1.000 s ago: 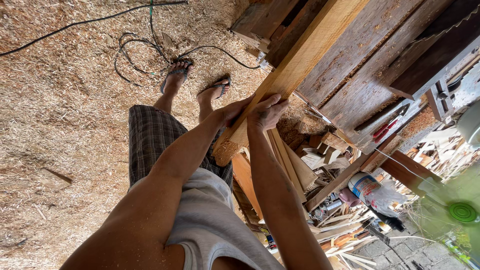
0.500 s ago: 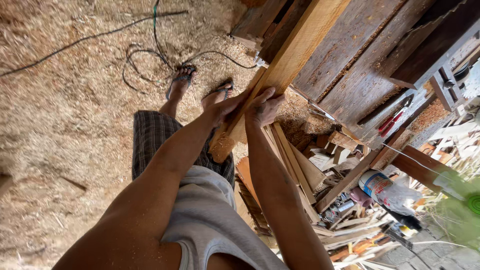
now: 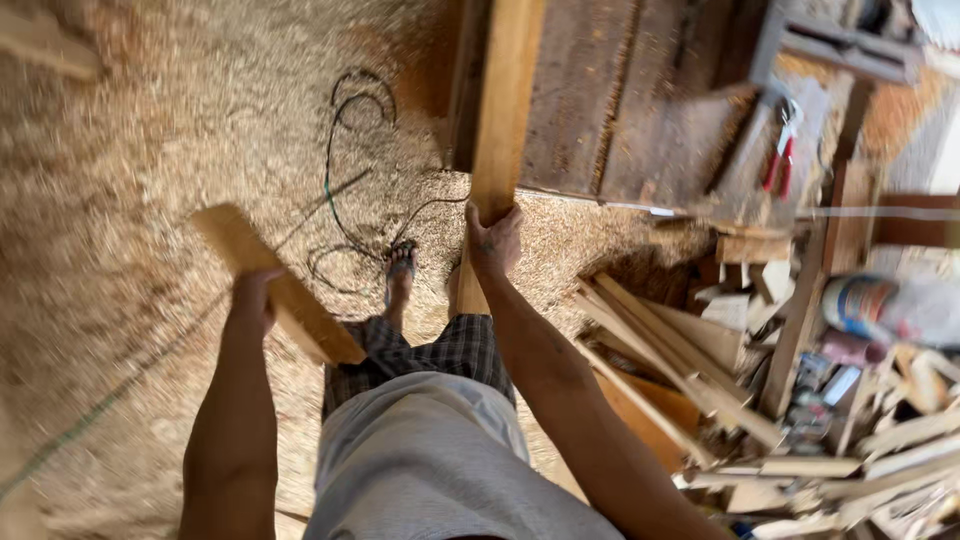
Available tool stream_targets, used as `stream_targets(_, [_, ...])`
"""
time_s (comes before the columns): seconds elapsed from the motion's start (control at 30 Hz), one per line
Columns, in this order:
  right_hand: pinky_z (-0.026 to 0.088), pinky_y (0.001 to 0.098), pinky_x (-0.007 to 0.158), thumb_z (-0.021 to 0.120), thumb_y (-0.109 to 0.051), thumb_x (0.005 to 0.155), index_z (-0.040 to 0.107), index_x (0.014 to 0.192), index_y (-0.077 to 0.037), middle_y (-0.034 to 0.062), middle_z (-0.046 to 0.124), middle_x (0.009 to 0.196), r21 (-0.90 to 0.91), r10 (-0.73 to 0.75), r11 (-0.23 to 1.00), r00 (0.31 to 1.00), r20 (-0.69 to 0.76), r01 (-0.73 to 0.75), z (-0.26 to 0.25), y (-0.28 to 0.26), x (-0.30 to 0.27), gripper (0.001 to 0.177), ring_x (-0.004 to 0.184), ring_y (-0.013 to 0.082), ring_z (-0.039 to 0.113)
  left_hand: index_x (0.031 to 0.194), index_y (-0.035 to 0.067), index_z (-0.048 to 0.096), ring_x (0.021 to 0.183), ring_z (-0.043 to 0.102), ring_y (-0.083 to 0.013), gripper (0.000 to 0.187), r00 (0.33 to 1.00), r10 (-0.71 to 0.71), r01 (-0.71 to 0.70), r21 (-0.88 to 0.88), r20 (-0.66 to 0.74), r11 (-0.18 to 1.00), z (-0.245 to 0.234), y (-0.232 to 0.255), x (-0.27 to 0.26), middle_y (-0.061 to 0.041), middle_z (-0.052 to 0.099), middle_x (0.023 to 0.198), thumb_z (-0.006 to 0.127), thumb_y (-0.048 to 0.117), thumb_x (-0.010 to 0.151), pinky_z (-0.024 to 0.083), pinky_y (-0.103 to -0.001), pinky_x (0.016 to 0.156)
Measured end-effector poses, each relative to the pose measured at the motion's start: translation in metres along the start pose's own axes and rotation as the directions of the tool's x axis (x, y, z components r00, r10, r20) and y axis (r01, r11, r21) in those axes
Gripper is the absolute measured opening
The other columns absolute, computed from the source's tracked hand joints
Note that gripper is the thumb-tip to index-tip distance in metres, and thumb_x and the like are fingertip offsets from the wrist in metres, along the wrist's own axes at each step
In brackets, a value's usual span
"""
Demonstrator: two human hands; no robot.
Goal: The person picks up a wooden plank, places it on a workbench, and uses a metal ruler and a blue pen to mark measurements on the wood. The person adjusts the ruler multiple times and marks several points along the plank.
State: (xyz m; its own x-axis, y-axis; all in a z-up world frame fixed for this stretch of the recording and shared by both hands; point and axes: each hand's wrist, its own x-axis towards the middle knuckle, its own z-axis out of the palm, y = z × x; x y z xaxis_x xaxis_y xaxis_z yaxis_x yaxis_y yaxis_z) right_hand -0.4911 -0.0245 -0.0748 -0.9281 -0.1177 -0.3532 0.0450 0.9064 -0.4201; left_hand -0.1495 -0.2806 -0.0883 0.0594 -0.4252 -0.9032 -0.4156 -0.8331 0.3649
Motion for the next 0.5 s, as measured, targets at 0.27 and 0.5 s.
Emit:
stream_targets(0.27, [0.053,0.0322,0.054,0.065,-0.071,0.092,0.074,0.101,0.01,0.0096,0.071,0.078,0.444,-0.01,0.882,0.935,0.355,-0.159,-0.023,0.065,-0.022,0.082,0.069,0.021,0.068,0.132,0.009,0.054,0.114,0.066,-0.0217,0.054,0.965,0.184,-0.245,-0.387,-0.188,0.889,-0.115,0.039,-0.086,-0.004,0.065,0.121,0.078,0.006,0.084,0.06,-0.031,0.092])
stream_targets(0.5, [0.059,0.0413,0.072,0.043,-0.082,0.089,0.07,0.103,0.005,0.0183,0.073,0.087,0.404,0.07,0.873,0.89,0.45,-0.273,-0.001,0.047,-0.064,0.092,0.081,0.0271,0.073,0.136,0.004,0.055,0.112,0.063,-0.0218,0.063,0.921,0.32,-0.372,-0.253,-0.223,0.893,-0.122,0.051,-0.145,-0.009,0.063,0.122,0.082,0.006,0.079,0.057,-0.035,0.09])
